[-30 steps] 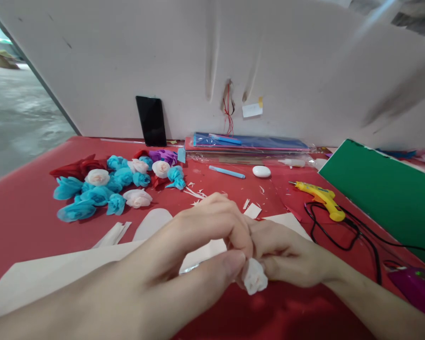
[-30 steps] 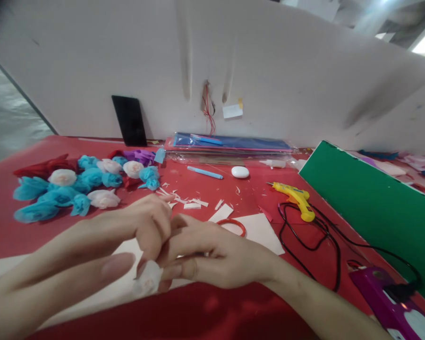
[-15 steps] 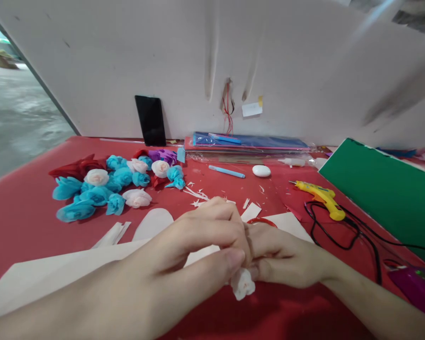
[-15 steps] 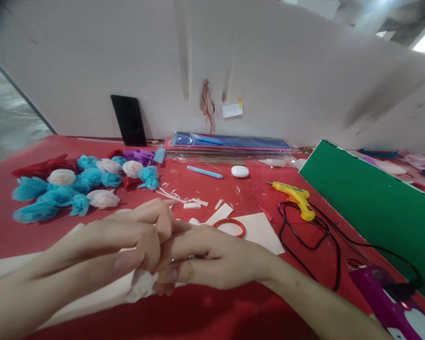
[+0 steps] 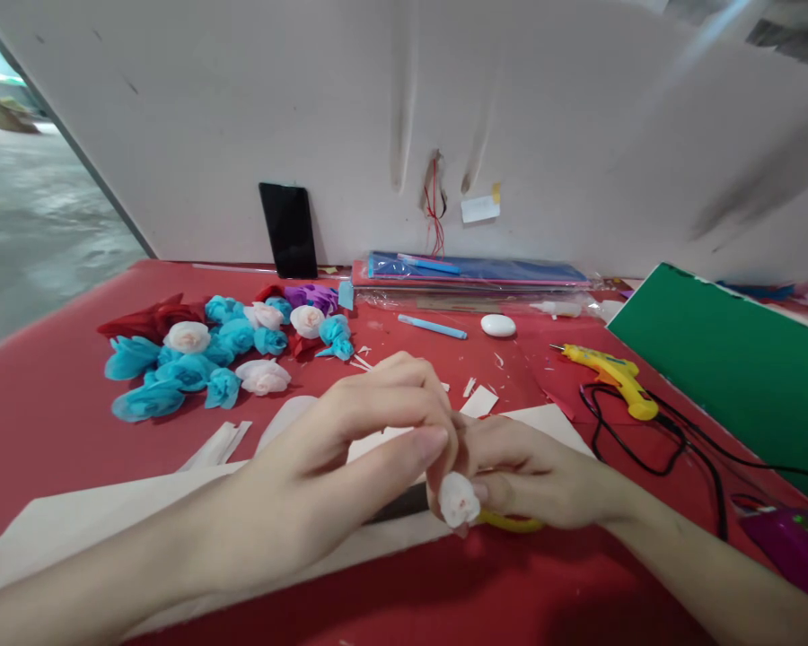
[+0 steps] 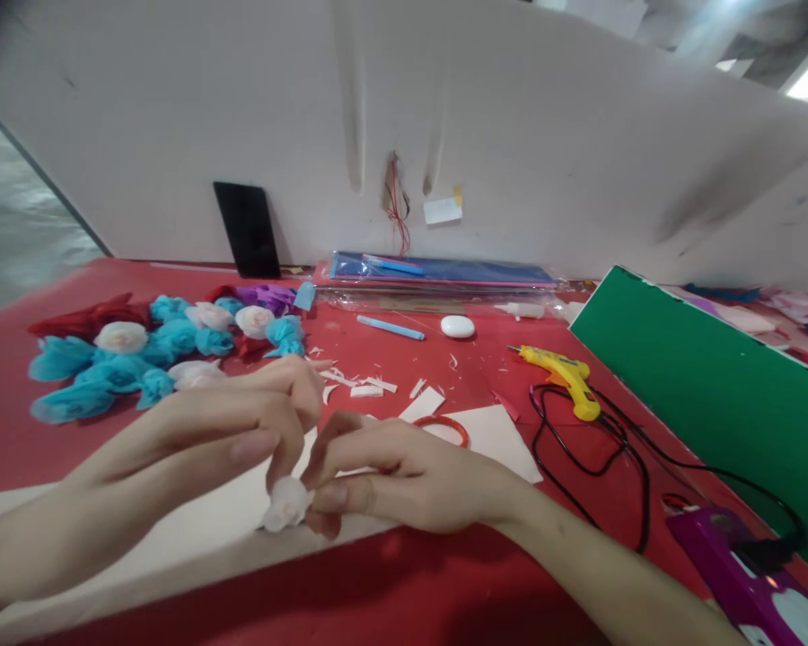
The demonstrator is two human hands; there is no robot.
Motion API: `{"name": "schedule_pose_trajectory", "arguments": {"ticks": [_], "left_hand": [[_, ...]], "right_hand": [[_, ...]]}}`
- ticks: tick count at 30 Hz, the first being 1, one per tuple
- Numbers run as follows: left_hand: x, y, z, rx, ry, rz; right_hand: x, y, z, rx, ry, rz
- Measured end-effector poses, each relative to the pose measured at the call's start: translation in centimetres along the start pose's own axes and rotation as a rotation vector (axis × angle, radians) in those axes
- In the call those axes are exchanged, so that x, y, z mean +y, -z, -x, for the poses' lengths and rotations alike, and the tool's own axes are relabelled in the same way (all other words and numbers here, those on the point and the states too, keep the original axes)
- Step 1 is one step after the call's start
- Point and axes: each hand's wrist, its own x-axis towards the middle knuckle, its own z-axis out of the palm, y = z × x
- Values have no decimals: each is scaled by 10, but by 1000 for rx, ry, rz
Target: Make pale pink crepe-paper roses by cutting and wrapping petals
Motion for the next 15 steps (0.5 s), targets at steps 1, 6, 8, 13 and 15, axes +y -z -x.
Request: {"name": "schedule_pose_trajectory", "arguments": {"ticks": [1, 6, 8, 13, 15], "left_hand": [[-1, 1, -1, 1, -1, -7], [-1, 0, -3, -32, 40, 2], [0, -2, -3, -49, 38, 18], [-3, 0, -2, -22, 7, -86], [-4, 4, -3, 31, 25, -188]], "right_hand": [[0, 0, 0, 5, -7, 4], [-2, 1, -3, 6, -39, -19], [-3, 1, -3, 13, -56, -33], [-5, 0, -3, 46, -94, -83], [-3, 1, -2, 90, -112, -115]]}}
